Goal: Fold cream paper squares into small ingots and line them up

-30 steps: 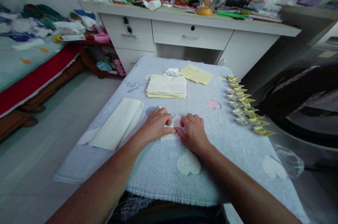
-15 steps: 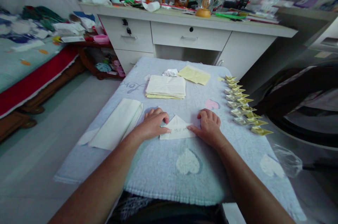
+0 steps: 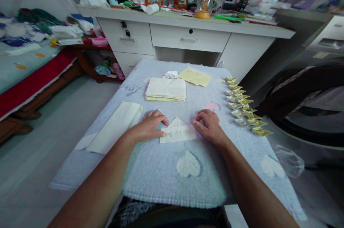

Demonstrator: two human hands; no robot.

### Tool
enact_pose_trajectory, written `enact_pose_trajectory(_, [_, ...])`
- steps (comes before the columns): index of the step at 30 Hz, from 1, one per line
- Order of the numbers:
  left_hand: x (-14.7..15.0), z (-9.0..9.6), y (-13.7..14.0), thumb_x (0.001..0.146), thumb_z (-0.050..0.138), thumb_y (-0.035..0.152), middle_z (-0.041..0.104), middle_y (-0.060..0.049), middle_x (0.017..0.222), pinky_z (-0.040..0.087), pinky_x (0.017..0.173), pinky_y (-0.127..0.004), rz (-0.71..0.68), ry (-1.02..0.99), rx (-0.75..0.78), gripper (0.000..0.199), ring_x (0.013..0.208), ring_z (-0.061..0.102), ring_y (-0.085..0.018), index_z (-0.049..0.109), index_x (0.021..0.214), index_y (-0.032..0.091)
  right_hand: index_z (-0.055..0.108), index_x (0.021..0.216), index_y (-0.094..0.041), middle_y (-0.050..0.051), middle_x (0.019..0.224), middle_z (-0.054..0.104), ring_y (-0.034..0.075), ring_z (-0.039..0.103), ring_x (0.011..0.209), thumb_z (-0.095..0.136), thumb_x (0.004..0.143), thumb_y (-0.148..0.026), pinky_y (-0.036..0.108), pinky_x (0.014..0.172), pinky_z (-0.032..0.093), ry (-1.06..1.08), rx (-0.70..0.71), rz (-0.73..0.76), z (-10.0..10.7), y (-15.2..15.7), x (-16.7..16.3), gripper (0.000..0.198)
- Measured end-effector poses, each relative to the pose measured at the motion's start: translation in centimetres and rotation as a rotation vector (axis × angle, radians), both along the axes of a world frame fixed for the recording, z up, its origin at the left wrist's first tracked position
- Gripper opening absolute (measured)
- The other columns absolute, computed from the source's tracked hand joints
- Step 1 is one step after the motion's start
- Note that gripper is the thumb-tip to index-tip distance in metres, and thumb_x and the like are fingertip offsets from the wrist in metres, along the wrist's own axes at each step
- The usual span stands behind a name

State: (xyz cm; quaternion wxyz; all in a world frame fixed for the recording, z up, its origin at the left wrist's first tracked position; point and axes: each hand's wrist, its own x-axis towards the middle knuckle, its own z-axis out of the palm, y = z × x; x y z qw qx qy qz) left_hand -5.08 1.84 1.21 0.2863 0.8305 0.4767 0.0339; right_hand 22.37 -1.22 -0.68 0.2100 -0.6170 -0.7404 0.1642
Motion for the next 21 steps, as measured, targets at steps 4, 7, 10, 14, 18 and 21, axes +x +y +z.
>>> enact_pose_trajectory(4, [0.0, 0.1, -0.1, 0.07, 0.063, 0.029, 0.05, -0.003, 0.109, 0.035, 0.093, -0.036, 0.0, 0.002, 0.002, 0.029, 0.108, 0.043, -0.025, 0.06, 0.099, 0.026, 0.062, 0.094, -0.02, 0.009, 0.115, 0.054, 0.029, 0.044, 0.11, 0.066, 0.076, -0.059, 0.046, 0.097, 0.029, -0.066, 0.038, 0.071, 0.0, -0.5, -2.2, 0.043])
enact_pose_trajectory(7, [0.1, 0.0, -0.1, 0.069, 0.064, 0.028, 0.051, -0.003, 0.11, 0.035, 0.093, -0.036, -0.015, -0.018, 0.021, 0.032, 0.109, 0.044, -0.025, 0.06, 0.101, 0.026, 0.062, 0.091, -0.02, 0.009, 0.116, 0.054, 0.028, 0.043, 0.11, 0.074, 0.069, -0.054, 0.045, 0.097, 0.029, -0.081, 0.045, 0.095, -0.2, -0.6, -3.0, 0.042])
enact_pose_trajectory(10, [0.4, -0.1, -0.2, 0.068, 0.065, 0.028, 0.052, -0.003, 0.109, 0.035, 0.092, -0.035, -0.02, -0.044, 0.055, 0.035, 0.108, 0.045, -0.025, 0.059, 0.102, 0.025, 0.061, 0.084, -0.02, 0.007, 0.114, 0.055, 0.026, 0.044, 0.109, 0.078, 0.069, -0.042, 0.043, 0.097, 0.03, -0.022, 0.035, 0.108, -0.1, -0.5, -3.1, 0.032])
enact_pose_trajectory(14, [1.1, -0.2, -0.1, 0.072, 0.064, 0.03, 0.059, -0.001, 0.09, 0.036, 0.081, -0.03, -0.085, -0.113, 0.072, 0.017, 0.092, 0.051, -0.021, 0.059, 0.085, 0.019, 0.057, 0.074, -0.02, 0.005, 0.105, 0.059, 0.023, 0.048, 0.104, 0.071, 0.076, -0.027, 0.04, 0.095, 0.032, 0.124, 0.024, 0.118, 0.4, -0.5, -2.9, 0.016])
enact_pose_trajectory(18, [1.6, -0.4, -0.2, 0.08, 0.058, 0.036, 0.049, 0.003, 0.061, 0.03, 0.059, -0.024, -0.039, -0.16, -0.027, 0.027, 0.063, 0.048, -0.013, 0.054, 0.063, 0.016, 0.053, 0.071, -0.021, 0.003, 0.089, 0.061, 0.021, 0.053, 0.092, 0.065, 0.081, -0.031, 0.038, 0.09, 0.036, 0.35, 0.082, 0.082, 0.3, -0.1, -2.4, 0.019])
enact_pose_trajectory(21, [1.9, -0.5, -0.4, 0.08, 0.059, 0.04, 0.045, 0.005, 0.057, 0.025, 0.052, -0.022, 0.082, -0.291, -0.113, 0.031, 0.055, 0.044, -0.01, 0.056, 0.063, 0.015, 0.055, 0.089, -0.022, 0.003, 0.093, 0.061, 0.021, 0.054, 0.092, 0.066, 0.079, -0.04, 0.036, 0.086, 0.04, 0.623, 0.116, -0.05, -0.1, 0.2, -1.9, 0.024])
